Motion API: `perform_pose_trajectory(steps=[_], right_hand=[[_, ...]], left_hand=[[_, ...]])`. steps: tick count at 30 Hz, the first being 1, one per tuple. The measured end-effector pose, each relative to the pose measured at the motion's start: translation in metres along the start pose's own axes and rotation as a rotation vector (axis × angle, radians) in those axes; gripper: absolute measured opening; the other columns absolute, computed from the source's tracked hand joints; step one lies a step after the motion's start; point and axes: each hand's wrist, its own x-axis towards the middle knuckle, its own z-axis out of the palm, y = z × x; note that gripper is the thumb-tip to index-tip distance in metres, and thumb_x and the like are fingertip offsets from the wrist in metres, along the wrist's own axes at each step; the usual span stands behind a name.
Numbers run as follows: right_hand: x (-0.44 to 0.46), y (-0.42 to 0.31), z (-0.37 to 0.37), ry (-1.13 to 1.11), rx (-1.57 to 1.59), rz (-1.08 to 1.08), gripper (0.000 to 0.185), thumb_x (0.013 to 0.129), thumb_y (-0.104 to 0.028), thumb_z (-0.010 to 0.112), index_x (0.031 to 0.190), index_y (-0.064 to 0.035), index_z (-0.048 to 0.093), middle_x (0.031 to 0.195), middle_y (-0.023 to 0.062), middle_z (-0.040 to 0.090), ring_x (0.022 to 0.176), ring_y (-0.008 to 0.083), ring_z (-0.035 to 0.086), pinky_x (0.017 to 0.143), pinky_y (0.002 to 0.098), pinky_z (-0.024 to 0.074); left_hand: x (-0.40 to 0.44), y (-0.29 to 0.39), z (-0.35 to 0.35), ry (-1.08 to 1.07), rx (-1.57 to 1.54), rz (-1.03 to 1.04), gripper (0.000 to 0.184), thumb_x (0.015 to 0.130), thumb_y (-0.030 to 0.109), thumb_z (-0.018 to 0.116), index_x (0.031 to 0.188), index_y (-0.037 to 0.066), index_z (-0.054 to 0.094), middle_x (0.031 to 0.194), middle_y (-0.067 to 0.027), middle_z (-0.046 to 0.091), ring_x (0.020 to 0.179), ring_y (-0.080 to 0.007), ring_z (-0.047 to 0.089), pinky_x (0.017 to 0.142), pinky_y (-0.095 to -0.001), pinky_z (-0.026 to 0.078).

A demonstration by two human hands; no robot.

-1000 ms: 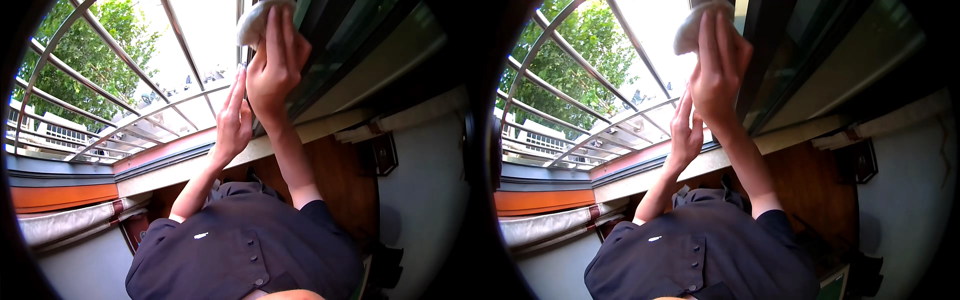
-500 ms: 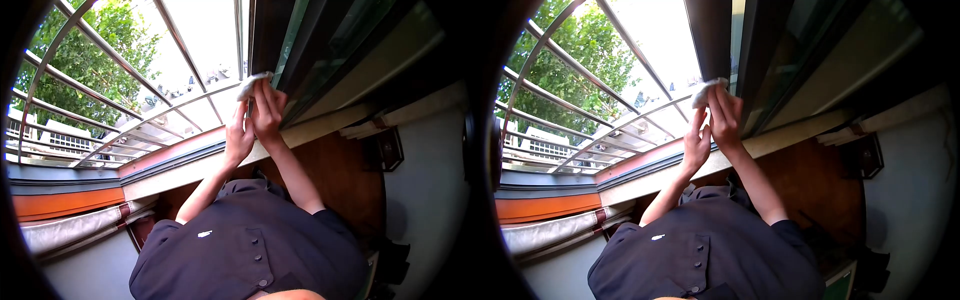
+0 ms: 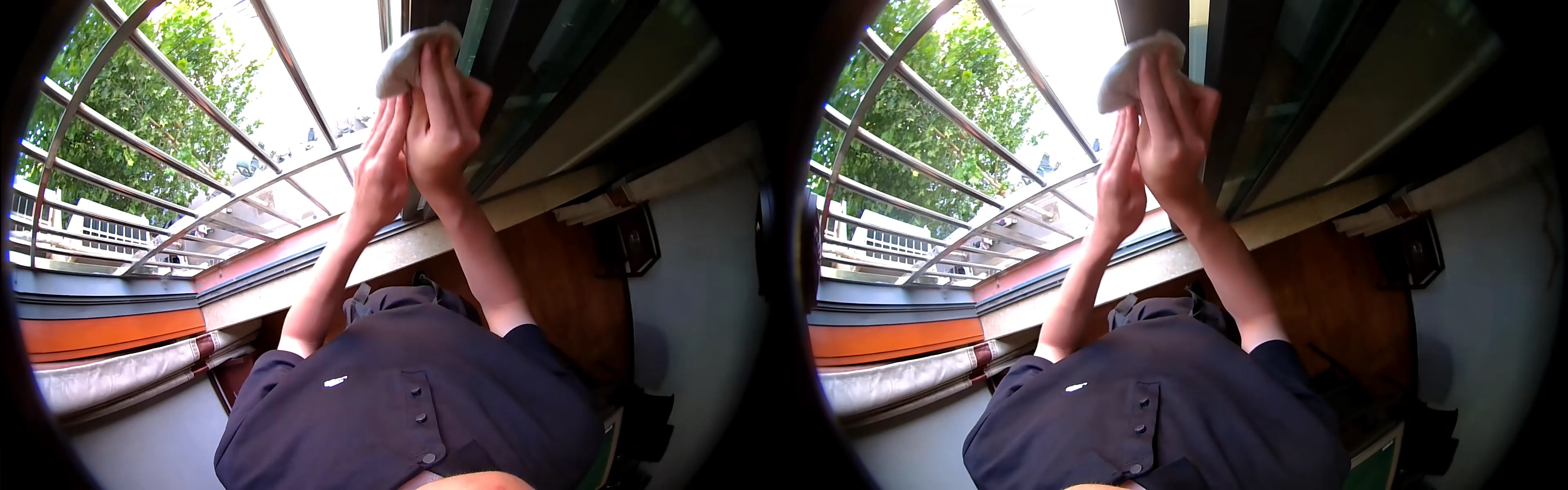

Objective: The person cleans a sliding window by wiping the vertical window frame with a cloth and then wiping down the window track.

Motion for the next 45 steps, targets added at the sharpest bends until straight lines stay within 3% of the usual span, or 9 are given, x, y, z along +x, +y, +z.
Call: perform_pose_trajectory(steps=[5, 8, 15, 19, 21, 26, 35, 43, 45], right_hand=[[0.018, 0.002, 0.003, 0.041, -0.026, -0.063, 0.052, 0.089, -0.001, 0.082, 0.140, -0.0022, 0.073, 0.143, 0.0163, 0.072, 0.104, 0.0279, 0.063, 0.089, 0.0344, 0.0564], [-0.017, 0.006, -0.005, -0.030, -0.035, 0.000, 0.046, 0.088, 0.005, 0.077, 0.134, -0.0020, 0.077, 0.136, 0.0168, 0.075, 0.096, 0.0292, 0.068, 0.088, 0.0373, 0.0555], [-0.124, 0.018, -0.025, -0.205, -0.060, 0.132, 0.044, 0.087, 0.005, 0.077, 0.131, -0.0005, 0.078, 0.134, 0.0160, 0.076, 0.098, 0.0306, 0.068, 0.088, 0.0383, 0.0565], [-0.153, 0.022, -0.026, -0.223, -0.036, 0.165, 0.047, 0.086, 0.006, 0.078, 0.133, 0.0005, 0.076, 0.136, 0.0166, 0.075, 0.100, 0.0322, 0.068, 0.089, 0.0398, 0.0563], [-0.153, 0.021, -0.027, -0.247, -0.037, 0.181, 0.048, 0.087, 0.005, 0.078, 0.134, 0.0009, 0.076, 0.137, 0.0176, 0.074, 0.100, 0.0326, 0.067, 0.090, 0.0397, 0.0561], [-0.104, 0.017, -0.022, -0.212, -0.044, 0.142, 0.048, 0.088, 0.002, 0.080, 0.135, 0.0010, 0.075, 0.139, 0.0180, 0.074, 0.101, 0.0306, 0.067, 0.092, 0.0381, 0.0553], [0.002, -0.003, -0.010, -0.052, -0.028, 0.041, 0.049, 0.091, -0.005, 0.081, 0.139, -0.0006, 0.073, 0.141, 0.0173, 0.073, 0.107, 0.0310, 0.067, 0.098, 0.0384, 0.0538], [-0.076, 0.010, -0.024, -0.196, -0.024, 0.166, 0.051, 0.092, -0.002, 0.078, 0.142, 0.0037, 0.069, 0.144, 0.0211, 0.070, 0.104, 0.0302, 0.068, 0.092, 0.0374, 0.0535], [-0.112, 0.018, -0.026, -0.232, -0.022, 0.218, 0.048, 0.095, -0.003, 0.076, 0.141, 0.0041, 0.070, 0.144, 0.0221, 0.070, 0.099, 0.0315, 0.069, 0.090, 0.0383, 0.0538]], left_hand=[[0.018, 0.006, -0.002, 0.044, 0.009, 0.043, 0.068, 0.094, -0.012, 0.044, 0.162, -0.009, 0.041, 0.167, -0.0332, 0.040, 0.159, -0.0449, 0.035, 0.132, -0.0489, 0.029], [-0.014, -0.007, 0.017, 0.005, 0.023, -0.051, 0.068, 0.094, -0.011, 0.047, 0.161, -0.008, 0.043, 0.163, -0.0339, 0.045, 0.155, -0.0458, 0.042, 0.128, -0.0498, 0.038], [-0.095, -0.032, 0.036, -0.151, 0.132, -0.218, 0.072, 0.084, -0.012, 0.053, 0.156, -0.004, 0.053, 0.152, -0.0329, 0.057, 0.145, -0.0496, 0.053, 0.119, -0.0537, 0.046], [-0.112, -0.032, 0.030, -0.159, 0.154, -0.220, 0.069, 0.088, -0.011, 0.053, 0.156, -0.004, 0.052, 0.152, -0.0324, 0.057, 0.145, -0.0495, 0.053, 0.118, -0.0536, 0.047], [-0.114, -0.029, 0.031, 0.023, 0.099, -0.220, 0.061, 0.094, -0.006, 0.055, 0.155, -0.006, 0.051, 0.154, -0.0326, 0.056, 0.147, -0.0489, 0.051, 0.117, -0.0525, 0.048], [-0.093, -0.015, 0.027, 0.027, 0.062, -0.095, 0.059, 0.103, 0.003, 0.051, 0.159, -0.013, 0.042, 0.161, -0.0386, 0.045, 0.152, -0.0542, 0.043, 0.124, -0.0545, 0.039], [0.001, 0.017, -0.002, 0.052, 0.107, 0.053, 0.066, 0.093, -0.003, 0.045, 0.159, -0.010, 0.045, 0.164, -0.0335, 0.045, 0.156, -0.0520, 0.038, 0.128, -0.0552, 0.033], [-0.055, -0.014, 0.021, -0.084, 0.104, -0.060, 0.070, 0.087, 0.001, 0.052, 0.156, -0.008, 0.050, 0.159, -0.0357, 0.049, 0.151, -0.0547, 0.043, 0.128, -0.0566, 0.034], [-0.081, -0.025, 0.031, -0.154, 0.132, -0.123, 0.069, 0.087, 0.001, 0.057, 0.155, -0.008, 0.051, 0.160, -0.0318, 0.050, 0.152, -0.0485, 0.044, 0.128, -0.0538, 0.035]])
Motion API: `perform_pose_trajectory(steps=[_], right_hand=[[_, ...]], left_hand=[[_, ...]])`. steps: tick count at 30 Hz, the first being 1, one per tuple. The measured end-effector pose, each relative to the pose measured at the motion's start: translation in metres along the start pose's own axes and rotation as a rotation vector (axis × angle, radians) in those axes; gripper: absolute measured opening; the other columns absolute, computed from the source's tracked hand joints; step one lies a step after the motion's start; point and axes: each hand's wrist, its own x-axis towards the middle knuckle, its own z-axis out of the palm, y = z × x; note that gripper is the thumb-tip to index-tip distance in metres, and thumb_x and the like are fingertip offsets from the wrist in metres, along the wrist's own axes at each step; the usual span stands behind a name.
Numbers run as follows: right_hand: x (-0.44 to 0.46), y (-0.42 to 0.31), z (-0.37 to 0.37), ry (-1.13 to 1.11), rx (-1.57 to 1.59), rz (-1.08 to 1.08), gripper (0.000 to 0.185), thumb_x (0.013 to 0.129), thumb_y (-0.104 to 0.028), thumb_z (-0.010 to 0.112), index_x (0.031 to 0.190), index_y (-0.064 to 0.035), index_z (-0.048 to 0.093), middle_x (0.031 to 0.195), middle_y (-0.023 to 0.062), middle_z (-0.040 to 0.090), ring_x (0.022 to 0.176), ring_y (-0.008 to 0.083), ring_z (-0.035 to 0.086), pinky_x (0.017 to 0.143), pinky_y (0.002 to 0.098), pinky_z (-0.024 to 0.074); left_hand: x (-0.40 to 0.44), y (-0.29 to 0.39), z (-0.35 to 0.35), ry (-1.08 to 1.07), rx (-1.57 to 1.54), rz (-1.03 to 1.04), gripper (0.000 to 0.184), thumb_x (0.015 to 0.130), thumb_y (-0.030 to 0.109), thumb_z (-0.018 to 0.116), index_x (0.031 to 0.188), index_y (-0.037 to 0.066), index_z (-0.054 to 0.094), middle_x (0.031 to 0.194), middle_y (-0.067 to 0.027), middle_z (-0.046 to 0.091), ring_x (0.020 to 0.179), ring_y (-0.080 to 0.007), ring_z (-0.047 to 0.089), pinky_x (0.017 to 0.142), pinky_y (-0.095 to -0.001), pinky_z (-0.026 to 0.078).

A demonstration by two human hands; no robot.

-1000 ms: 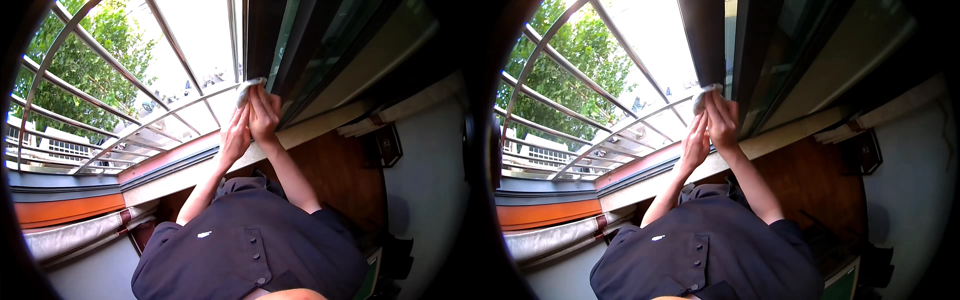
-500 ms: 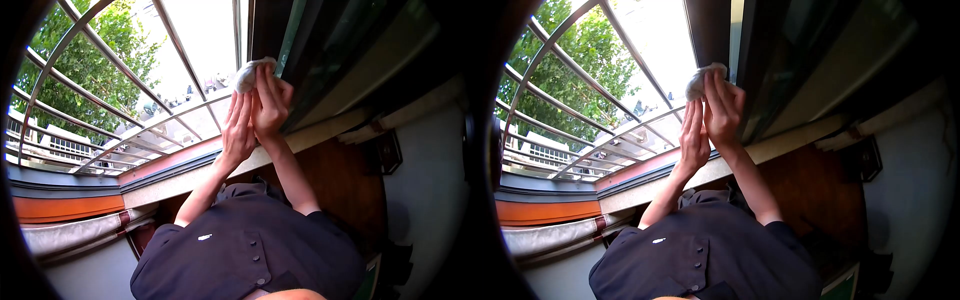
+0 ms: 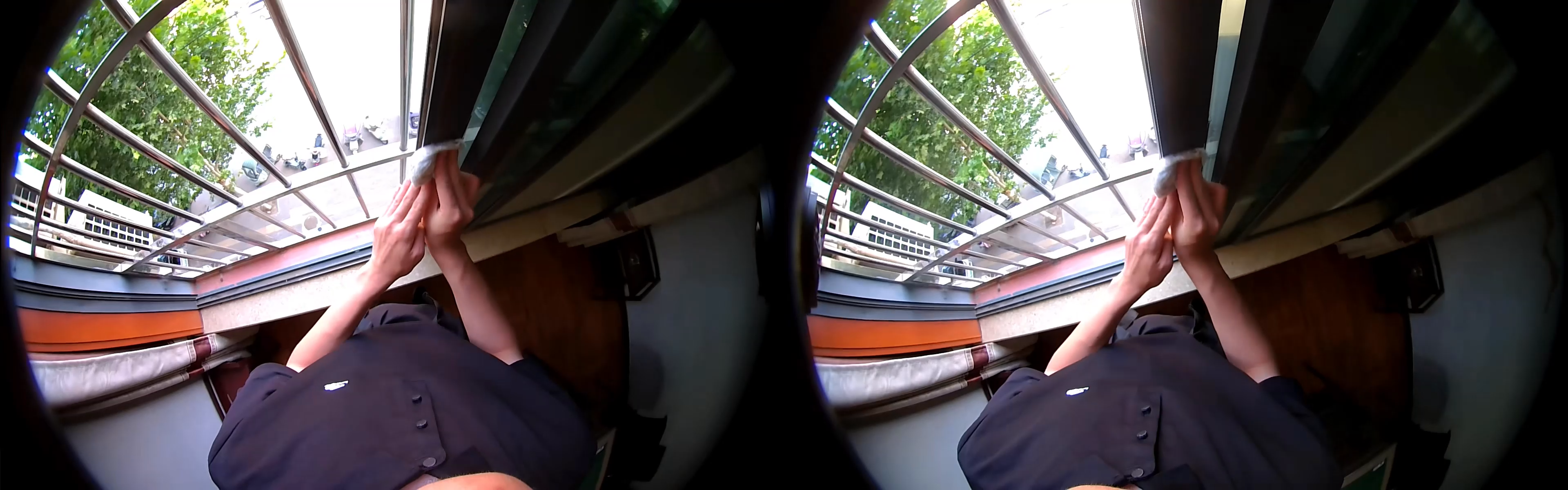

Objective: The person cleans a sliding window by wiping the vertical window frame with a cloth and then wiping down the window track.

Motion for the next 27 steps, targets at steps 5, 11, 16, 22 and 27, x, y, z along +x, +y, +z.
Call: perform_pose_trajectory(steps=[5, 11, 16, 22, 27], right_hand=[[-0.062, 0.032, 0.013, -0.036, 0.006, 0.047, 0.045, 0.096, -0.003, 0.075, 0.139, 0.0051, 0.070, 0.143, 0.0236, 0.070, 0.097, 0.0332, 0.070, 0.089, 0.0390, 0.0544], [-0.062, 0.034, 0.011, -0.028, 0.014, 0.026, 0.048, 0.093, 0.000, 0.077, 0.141, 0.0058, 0.069, 0.144, 0.0248, 0.069, 0.099, 0.0367, 0.071, 0.088, 0.0407, 0.0564], [0.017, -0.003, 0.002, 0.072, 0.038, -0.075, 0.051, 0.092, 0.003, 0.077, 0.142, 0.0071, 0.068, 0.145, 0.0260, 0.067, 0.095, 0.0359, 0.070, 0.087, 0.0401, 0.0573], [0.053, -0.009, -0.003, 0.096, 0.032, -0.149, 0.052, 0.091, 0.001, 0.078, 0.142, 0.0064, 0.068, 0.145, 0.0267, 0.067, 0.094, 0.0355, 0.070, 0.089, 0.0400, 0.0562], [0.001, 0.006, 0.003, 0.032, 0.022, -0.038, 0.048, 0.093, 0.000, 0.077, 0.140, 0.0063, 0.069, 0.143, 0.0251, 0.069, 0.094, 0.0358, 0.070, 0.088, 0.0403, 0.0566]], left_hand=[[-0.035, -0.025, 0.026, -0.109, 0.037, -0.031, 0.070, 0.087, 0.002, 0.058, 0.156, -0.009, 0.049, 0.161, -0.0312, 0.048, 0.155, -0.0459, 0.041, 0.130, -0.0524, 0.033], [-0.039, -0.020, 0.023, -0.149, 0.253, -0.047, 0.076, 0.088, 0.006, 0.060, 0.161, -0.006, 0.044, 0.165, -0.0254, 0.047, 0.160, -0.0393, 0.036, 0.132, -0.0534, 0.028], [0.018, 0.013, -0.013, 0.043, 0.148, 0.039, 0.074, 0.088, -0.002, 0.053, 0.161, -0.006, 0.044, 0.163, -0.0312, 0.047, 0.156, -0.0469, 0.041, 0.130, -0.0561, 0.030], [0.043, 0.019, -0.031, 0.085, 0.143, 0.091, 0.069, 0.090, 0.000, 0.054, 0.159, -0.003, 0.050, 0.162, -0.0277, 0.050, 0.155, -0.0461, 0.042, 0.130, -0.0561, 0.032], [0.008, -0.001, -0.009, -0.014, 0.151, 0.046, 0.076, 0.083, -0.002, 0.059, 0.159, -0.002, 0.051, 0.164, -0.0241, 0.050, 0.157, -0.0428, 0.040, 0.130, -0.0552, 0.032]])
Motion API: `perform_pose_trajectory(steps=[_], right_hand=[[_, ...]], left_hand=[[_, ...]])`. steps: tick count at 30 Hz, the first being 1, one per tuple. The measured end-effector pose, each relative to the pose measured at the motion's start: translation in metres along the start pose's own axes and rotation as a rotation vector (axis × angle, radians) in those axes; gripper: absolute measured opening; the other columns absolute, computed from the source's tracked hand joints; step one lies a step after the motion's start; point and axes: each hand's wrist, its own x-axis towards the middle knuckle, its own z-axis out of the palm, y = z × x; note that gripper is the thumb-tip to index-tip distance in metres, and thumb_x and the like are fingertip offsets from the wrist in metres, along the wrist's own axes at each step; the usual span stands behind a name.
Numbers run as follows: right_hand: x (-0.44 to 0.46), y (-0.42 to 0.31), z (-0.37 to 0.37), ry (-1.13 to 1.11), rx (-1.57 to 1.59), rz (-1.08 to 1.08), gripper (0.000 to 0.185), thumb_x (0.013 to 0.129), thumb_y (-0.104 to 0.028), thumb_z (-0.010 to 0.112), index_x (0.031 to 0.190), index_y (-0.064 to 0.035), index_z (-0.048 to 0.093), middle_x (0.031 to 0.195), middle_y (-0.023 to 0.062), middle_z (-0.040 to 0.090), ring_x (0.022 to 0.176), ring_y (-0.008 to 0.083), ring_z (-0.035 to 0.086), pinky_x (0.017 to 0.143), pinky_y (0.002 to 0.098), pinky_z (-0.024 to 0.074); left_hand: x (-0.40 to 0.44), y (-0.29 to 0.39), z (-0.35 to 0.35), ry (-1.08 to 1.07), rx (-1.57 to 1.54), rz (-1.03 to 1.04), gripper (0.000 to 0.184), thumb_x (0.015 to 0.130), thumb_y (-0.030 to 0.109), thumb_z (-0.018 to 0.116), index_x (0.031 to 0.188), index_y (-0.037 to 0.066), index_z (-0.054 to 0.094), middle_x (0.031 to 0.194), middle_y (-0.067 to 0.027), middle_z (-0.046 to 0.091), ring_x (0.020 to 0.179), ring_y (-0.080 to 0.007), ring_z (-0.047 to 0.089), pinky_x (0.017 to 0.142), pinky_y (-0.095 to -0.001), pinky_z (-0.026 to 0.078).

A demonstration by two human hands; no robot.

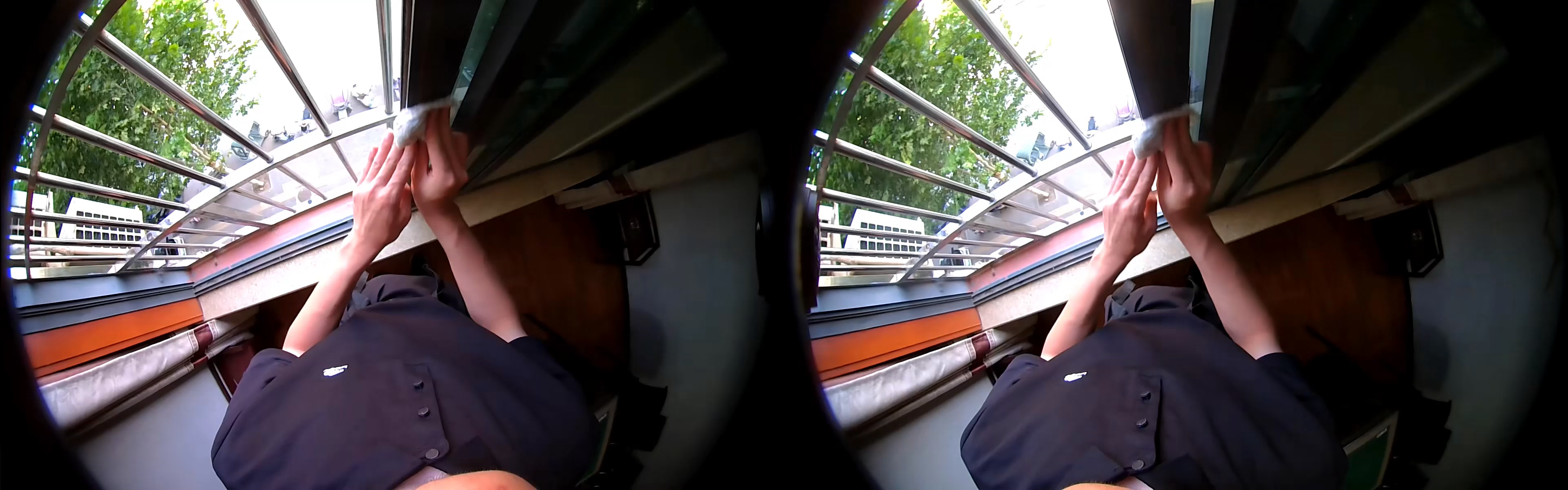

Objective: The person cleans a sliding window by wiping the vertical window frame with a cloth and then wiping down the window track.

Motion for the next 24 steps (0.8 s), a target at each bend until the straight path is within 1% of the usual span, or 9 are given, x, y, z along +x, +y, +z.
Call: perform_pose_trajectory(steps=[1, 2, 7, 13, 14, 17, 18, 23, 24], right_hand=[[-0.019, 0.006, 0.004, -0.008, -0.009, 0.045, 0.046, 0.093, 0.000, 0.077, 0.138, 0.0060, 0.070, 0.142, 0.0246, 0.070, 0.094, 0.0360, 0.070, 0.087, 0.0403, 0.0570], [-0.037, 0.011, 0.006, -0.012, -0.004, 0.045, 0.046, 0.093, 0.000, 0.077, 0.138, 0.0060, 0.070, 0.142, 0.0246, 0.070, 0.094, 0.0360, 0.070, 0.087, 0.0403, 0.0570], [-0.122, 0.035, 0.013, -0.142, -0.061, 0.181, 0.039, 0.094, 0.003, 0.074, 0.133, 0.0027, 0.074, 0.135, 0.0243, 0.073, 0.098, 0.0403, 0.072, 0.087, 0.0430, 0.0590], [-0.179, 0.047, 0.020, -0.219, -0.051, 0.379, 0.036, 0.096, 0.003, 0.068, 0.132, 0.0001, 0.075, 0.135, 0.0214, 0.073, 0.105, 0.0416, 0.073, 0.092, 0.0436, 0.0586], [-0.184, 0.047, 0.021, -0.242, -0.057, 0.442, 0.036, 0.097, 0.003, 0.067, 0.132, -0.0004, 0.075, 0.136, 0.0208, 0.073, 0.106, 0.0417, 0.073, 0.093, 0.0439, 0.0584], [-0.177, 0.042, 0.016, -0.248, 0.023, 0.489, 0.036, 0.098, -0.001, 0.066, 0.133, 0.0008, 0.073, 0.137, 0.0209, 0.072, 0.099, 0.0457, 0.070, 0.091, 0.0466, 0.0574], [-0.173, 0.040, 0.012, -0.284, 0.024, 0.501, 0.036, 0.101, -0.002, 0.066, 0.136, 0.0020, 0.072, 0.137, 0.0228, 0.071, 0.106, 0.0447, 0.071, 0.093, 0.0460, 0.0571], [-0.086, 0.006, 0.006, -0.031, 0.045, 0.245, 0.040, 0.102, -0.003, 0.069, 0.141, 0.0052, 0.068, 0.142, 0.0256, 0.070, 0.124, 0.0383, 0.072, 0.099, 0.0447, 0.0558], [-0.066, 0.000, 0.005, -0.003, 0.054, 0.203, 0.043, 0.102, -0.003, 0.070, 0.144, 0.0048, 0.066, 0.144, 0.0251, 0.068, 0.124, 0.0385, 0.072, 0.100, 0.0447, 0.0550]], left_hand=[[-0.013, -0.003, 0.008, -0.034, -0.001, -0.030, 0.077, 0.082, -0.002, 0.060, 0.159, -0.002, 0.051, 0.164, -0.0238, 0.050, 0.157, -0.0426, 0.040, 0.130, -0.0552, 0.032], [-0.024, -0.008, 0.017, -0.068, -0.037, -0.076, 0.072, 0.084, -0.003, 0.058, 0.156, -0.002, 0.054, 0.160, -0.0281, 0.051, 0.153, -0.0475, 0.043, 0.130, -0.0553, 0.031], [-0.071, -0.039, 0.061, -0.174, -0.075, -0.158, 0.076, 0.079, -0.009, 0.055, 0.154, 0.002, 0.057, 0.156, -0.0247, 0.057, 0.154, -0.0457, 0.043, 0.124, -0.0519, 0.041], [-0.104, -0.058, 0.100, -0.318, -0.404, -0.394, 0.076, 0.083, -0.010, 0.049, 0.158, -0.003, 0.048, 0.164, -0.0294, 0.046, 0.158, -0.0409, 0.039, 0.126, -0.0446, 0.038], [-0.110, -0.064, 0.109, -0.316, -0.431, -0.373, 0.074, 0.087, -0.007, 0.047, 0.161, -0.002, 0.044, 0.165, -0.0289, 0.045, 0.156, -0.0401, 0.041, 0.126, -0.0422, 0.038], [-0.120, -0.071, 0.120, -0.356, -0.559, -0.464, 0.074, 0.089, -0.007, 0.046, 0.163, -0.002, 0.042, 0.167, -0.0292, 0.042, 0.157, -0.0387, 0.042, 0.126, -0.0428, 0.037], [-0.111, -0.062, 0.107, -0.394, -0.511, -0.479, 0.072, 0.093, -0.006, 0.048, 0.164, -0.002, 0.039, 0.168, -0.0302, 0.040, 0.157, -0.0397, 0.041, 0.127, -0.0429, 0.036], [-0.059, -0.012, 0.057, -0.036, -0.472, -0.240, 0.061, 0.103, -0.005, 0.052, 0.163, -0.006, 0.041, 0.169, -0.0314, 0.039, 0.157, -0.0418, 0.040, 0.127, -0.0443, 0.037], [-0.043, -0.002, 0.042, -0.038, -0.487, -0.245, 0.063, 0.102, -0.006, 0.052, 0.163, -0.005, 0.040, 0.170, -0.0306, 0.038, 0.158, -0.0397, 0.040, 0.127, -0.0432, 0.037]])
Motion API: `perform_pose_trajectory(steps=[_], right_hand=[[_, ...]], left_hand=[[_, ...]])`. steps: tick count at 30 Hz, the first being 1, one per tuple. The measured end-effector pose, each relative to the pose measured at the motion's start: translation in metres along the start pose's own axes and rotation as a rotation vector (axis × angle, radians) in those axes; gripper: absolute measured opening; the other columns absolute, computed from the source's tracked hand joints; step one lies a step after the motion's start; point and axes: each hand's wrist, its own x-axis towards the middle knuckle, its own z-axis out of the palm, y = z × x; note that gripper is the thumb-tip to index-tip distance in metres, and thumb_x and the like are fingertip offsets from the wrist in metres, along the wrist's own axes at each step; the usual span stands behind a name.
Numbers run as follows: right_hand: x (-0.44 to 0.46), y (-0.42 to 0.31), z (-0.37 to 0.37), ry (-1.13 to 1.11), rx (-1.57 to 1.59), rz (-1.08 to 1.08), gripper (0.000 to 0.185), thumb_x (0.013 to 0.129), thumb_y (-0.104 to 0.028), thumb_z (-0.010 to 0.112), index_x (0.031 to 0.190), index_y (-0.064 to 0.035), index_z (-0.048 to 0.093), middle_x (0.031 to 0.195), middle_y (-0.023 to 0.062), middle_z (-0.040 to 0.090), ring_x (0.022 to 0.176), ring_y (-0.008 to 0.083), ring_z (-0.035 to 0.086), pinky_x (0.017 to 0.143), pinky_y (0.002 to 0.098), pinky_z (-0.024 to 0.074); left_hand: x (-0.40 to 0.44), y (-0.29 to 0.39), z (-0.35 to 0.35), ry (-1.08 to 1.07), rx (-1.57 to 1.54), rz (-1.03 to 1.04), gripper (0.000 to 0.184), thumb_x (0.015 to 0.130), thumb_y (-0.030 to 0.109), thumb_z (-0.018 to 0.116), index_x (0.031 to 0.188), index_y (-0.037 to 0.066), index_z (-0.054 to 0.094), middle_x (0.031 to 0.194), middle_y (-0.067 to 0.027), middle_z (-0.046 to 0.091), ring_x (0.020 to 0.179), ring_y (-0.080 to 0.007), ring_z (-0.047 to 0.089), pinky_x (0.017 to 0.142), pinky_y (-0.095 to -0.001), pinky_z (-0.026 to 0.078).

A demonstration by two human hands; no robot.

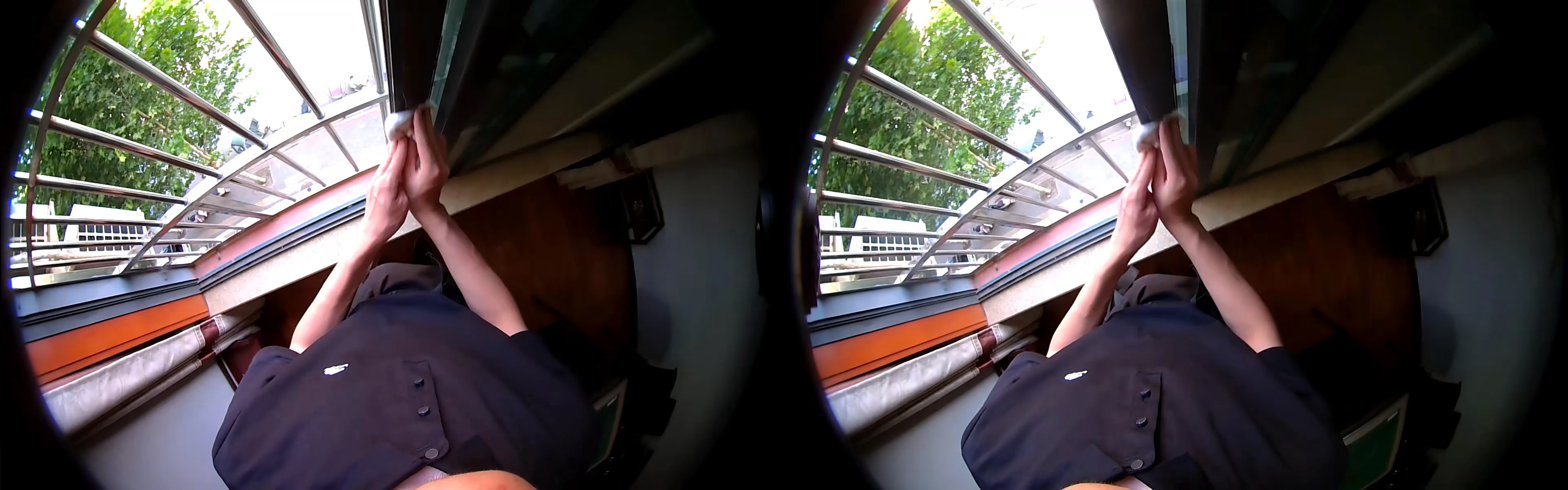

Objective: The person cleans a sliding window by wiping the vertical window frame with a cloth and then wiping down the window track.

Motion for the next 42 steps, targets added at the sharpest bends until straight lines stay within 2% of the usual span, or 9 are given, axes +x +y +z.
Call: perform_pose_trajectory(steps=[1, 13, 19, 21, 26, 33, 37, 38, 42], right_hand=[[0.013, -0.002, 0.001, 0.029, -0.027, -0.075, 0.048, 0.098, -0.001, 0.072, 0.145, 0.0049, 0.066, 0.144, 0.0258, 0.068, 0.114, 0.0410, 0.073, 0.098, 0.0434, 0.0569], [-0.064, 0.045, 0.005, -0.182, -0.058, 0.141, 0.047, 0.099, -0.003, 0.068, 0.146, 0.0001, 0.066, 0.151, 0.0245, 0.063, 0.116, 0.0436, 0.070, 0.098, 0.0456, 0.0562], [-0.097, 0.072, 0.004, -0.277, -0.085, 0.138, 0.051, 0.100, 0.000, 0.063, 0.151, -0.0015, 0.061, 0.152, 0.0251, 0.061, 0.116, 0.0458, 0.068, 0.097, 0.0467, 0.0568], [-0.098, 0.071, 0.004, -0.272, -0.094, 0.137, 0.053, 0.099, 0.001, 0.063, 0.152, -0.0011, 0.060, 0.151, 0.0255, 0.062, 0.116, 0.0463, 0.068, 0.097, 0.0472, 0.0568], [-0.102, 0.069, 0.003, -0.301, -0.112, 0.136, 0.058, 0.098, 0.004, 0.062, 0.155, -0.0010, 0.056, 0.154, 0.0265, 0.058, 0.116, 0.0477, 0.067, 0.096, 0.0477, 0.0571], [-0.116, 0.074, 0.002, -0.366, 0.023, 0.325, 0.060, 0.098, 0.008, 0.053, 0.157, -0.0013, 0.052, 0.158, 0.0267, 0.054, 0.135, 0.0483, 0.060, 0.107, 0.0476, 0.0553], [-0.117, 0.076, -0.001, -0.359, 0.072, 0.391, 0.051, 0.101, 0.004, 0.054, 0.151, -0.0023, 0.060, 0.155, 0.0237, 0.057, 0.130, 0.0443, 0.065, 0.102, 0.0435, 0.0575], [-0.116, 0.074, -0.002, -0.376, 0.081, 0.438, 0.050, 0.100, 0.002, 0.055, 0.150, -0.0014, 0.061, 0.155, 0.0239, 0.058, 0.131, 0.0435, 0.065, 0.102, 0.0422, 0.0573], [-0.096, 0.042, -0.013, -0.383, 0.157, 0.616, 0.046, 0.099, -0.002, 0.060, 0.145, 0.0025, 0.064, 0.152, 0.0257, 0.061, 0.134, 0.0397, 0.065, 0.105, 0.0402, 0.0561]], left_hand=[[0.010, 0.017, -0.007, 0.001, -0.014, -0.003, 0.065, 0.101, -0.008, 0.053, 0.164, -0.005, 0.038, 0.170, -0.0298, 0.038, 0.159, -0.0375, 0.039, 0.127, -0.0421, 0.036], [-0.026, -0.052, 0.015, -0.159, 0.121, -0.123, 0.062, 0.099, -0.005, 0.049, 0.161, -0.004, 0.044, 0.167, -0.0299, 0.042, 0.158, -0.0411, 0.038, 0.127, -0.0435, 0.037], [-0.034, -0.077, 0.029, -0.164, 0.013, -0.130, 0.066, 0.096, -0.007, 0.053, 0.161, 0.000, 0.045, 0.166, -0.0298, 0.044, 0.157, -0.0414, 0.041, 0.124, -0.0427, 0.039], [-0.037, -0.081, 0.031, -0.213, -0.113, -0.268, 0.065, 0.096, -0.008, 0.052, 0.161, -0.002, 0.044, 0.164, -0.0309, 0.046, 0.155, -0.0406, 0.045, 0.123, -0.0424, 0.040], [-0.051, -0.120, 0.050, -0.175, -0.342, -0.369, 0.084, 0.086, -0.015, 0.050, 0.167, 0.002, 0.039, 0.169, -0.0202, 0.045, 0.160, -0.0268, 0.036, 0.131, -0.0377, 0.026], [-0.050, -0.135, 0.044, -0.268, -0.357, -0.449, 0.089, 0.076, -0.014, 0.040, 0.165, -0.006, 0.039, 0.169, -0.0229, 0.044, 0.161, -0.0275, 0.035, 0.133, -0.0351, 0.021], [-0.048, -0.141, 0.046, -0.287, -0.307, -0.449, 0.078, 0.089, -0.011, 0.044, 0.166, -0.002, 0.040, 0.165, -0.0202, 0.051, 0.152, -0.0227, 0.047, 0.126, -0.0326, 0.035], [-0.049, -0.142, 0.046, -0.275, -0.334, -0.444, 0.066, 0.100, -0.003, 0.051, 0.165, 0.000, 0.042, 0.157, -0.0163, 0.059, 0.141, -0.0187, 0.055, 0.119, -0.0312, 0.042], [-0.044, -0.119, 0.036, -0.248, -0.421, -0.547, 0.054, 0.109, 0.014, 0.062, 0.159, -0.002, 0.050, 0.142, -0.0131, 0.071, 0.126, -0.0154, 0.064, 0.111, -0.0306, 0.049]])
